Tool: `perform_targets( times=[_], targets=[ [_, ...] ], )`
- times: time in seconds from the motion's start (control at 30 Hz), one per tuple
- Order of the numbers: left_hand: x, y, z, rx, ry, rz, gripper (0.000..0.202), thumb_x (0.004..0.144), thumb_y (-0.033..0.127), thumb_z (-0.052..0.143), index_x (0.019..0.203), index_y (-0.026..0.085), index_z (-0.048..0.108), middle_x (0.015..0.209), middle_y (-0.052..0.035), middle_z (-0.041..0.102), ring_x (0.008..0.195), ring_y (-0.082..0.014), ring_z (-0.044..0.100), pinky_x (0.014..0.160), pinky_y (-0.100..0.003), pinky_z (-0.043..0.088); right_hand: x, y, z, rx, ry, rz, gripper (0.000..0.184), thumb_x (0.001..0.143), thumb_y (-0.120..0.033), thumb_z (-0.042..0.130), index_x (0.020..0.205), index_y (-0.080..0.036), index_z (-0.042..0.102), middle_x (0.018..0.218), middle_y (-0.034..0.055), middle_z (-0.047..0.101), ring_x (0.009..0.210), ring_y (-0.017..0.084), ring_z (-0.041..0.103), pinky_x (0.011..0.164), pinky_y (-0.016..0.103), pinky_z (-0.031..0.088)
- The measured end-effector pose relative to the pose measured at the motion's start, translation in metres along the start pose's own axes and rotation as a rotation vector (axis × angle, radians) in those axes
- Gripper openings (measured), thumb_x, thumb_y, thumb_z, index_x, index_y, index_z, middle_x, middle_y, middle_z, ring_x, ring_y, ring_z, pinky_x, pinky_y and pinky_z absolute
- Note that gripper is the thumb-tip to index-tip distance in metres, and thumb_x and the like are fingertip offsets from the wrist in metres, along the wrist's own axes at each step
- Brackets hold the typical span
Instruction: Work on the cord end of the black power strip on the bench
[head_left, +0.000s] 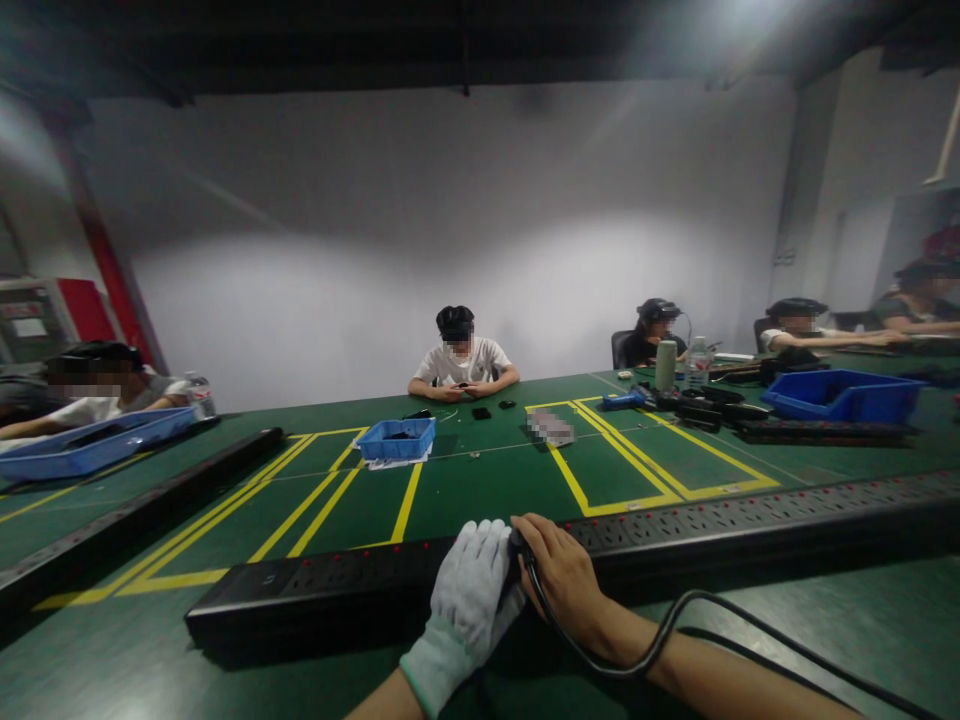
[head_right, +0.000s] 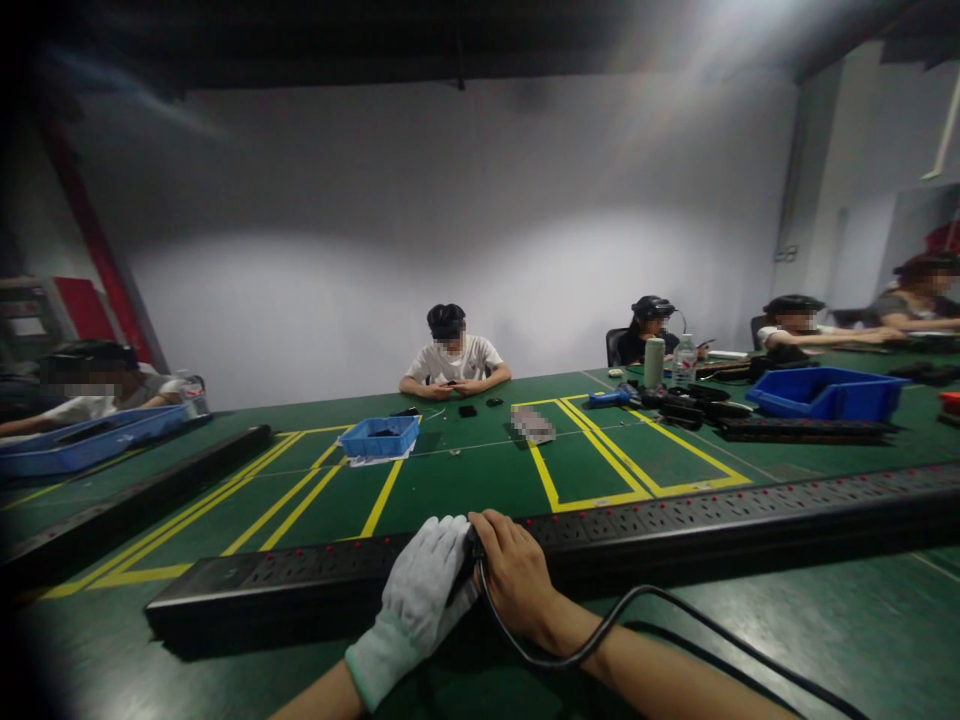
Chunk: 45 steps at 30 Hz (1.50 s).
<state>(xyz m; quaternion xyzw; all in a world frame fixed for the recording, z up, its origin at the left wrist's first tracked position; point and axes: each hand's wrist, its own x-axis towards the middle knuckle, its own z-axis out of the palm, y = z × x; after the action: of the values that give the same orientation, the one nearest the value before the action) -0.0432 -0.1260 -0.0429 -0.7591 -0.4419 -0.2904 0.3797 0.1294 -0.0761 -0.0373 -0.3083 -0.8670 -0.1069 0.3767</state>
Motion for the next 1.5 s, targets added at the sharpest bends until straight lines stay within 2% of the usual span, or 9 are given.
perform_targets(
  times=[0.4, 0.83, 1.23, 1.5],
  targets=[
    [-0.0016, -0.0020, 0.0035, -0.048, -0.014, -0.010, 0.053, 0.083, 0.031, 0.053, 0.131, 0.011, 0.043, 0.123, -0.0153, 0.055, 0.117, -0.0292, 0.050, 0.097, -0.049, 0.044, 0.0005, -0.0001, 0.0004, 0.003, 0.008, 0.008, 0.049, 0.080, -0.013, 0.047, 0.129, -0.017, 0.042, 0.121, 0.0100, 0.053, 0.107, 0.021, 0.052, 0.091, 0.036, 0.045],
    [0.0009, -0.0008, -0.0002, -0.022, 0.043, 0.003, 0.053, 0.082, 0.031, 0.055, 0.129, 0.009, 0.045, 0.122, -0.0169, 0.056, 0.116, -0.0299, 0.050, 0.096, -0.048, 0.045, 0.0004, -0.0006, 0.0001, 0.007, 0.014, 0.003, 0.049, 0.081, -0.014, 0.047, 0.130, -0.017, 0.041, 0.122, 0.0104, 0.052, 0.107, 0.021, 0.052, 0.091, 0.036, 0.046],
    [-0.0040, 0.0003, 0.0029, -0.025, -0.017, -0.040, 0.052, 0.083, 0.031, 0.054, 0.131, 0.012, 0.043, 0.125, -0.0147, 0.054, 0.120, -0.0287, 0.047, 0.098, -0.047, 0.044, 0.0003, 0.0000, -0.0011, 0.017, 0.008, -0.004, 0.053, 0.080, -0.013, 0.047, 0.132, -0.017, 0.038, 0.123, 0.0114, 0.052, 0.107, 0.022, 0.052, 0.091, 0.038, 0.046],
    [-0.0026, 0.0000, 0.0028, -0.027, -0.005, -0.036, 0.052, 0.083, 0.031, 0.053, 0.131, 0.013, 0.044, 0.125, -0.0145, 0.054, 0.120, -0.0292, 0.047, 0.098, -0.047, 0.044, -0.0009, 0.0002, 0.0022, -0.002, 0.015, 0.007, 0.052, 0.081, -0.014, 0.047, 0.132, -0.017, 0.039, 0.122, 0.0110, 0.052, 0.108, 0.022, 0.051, 0.091, 0.037, 0.045]
  ],
)
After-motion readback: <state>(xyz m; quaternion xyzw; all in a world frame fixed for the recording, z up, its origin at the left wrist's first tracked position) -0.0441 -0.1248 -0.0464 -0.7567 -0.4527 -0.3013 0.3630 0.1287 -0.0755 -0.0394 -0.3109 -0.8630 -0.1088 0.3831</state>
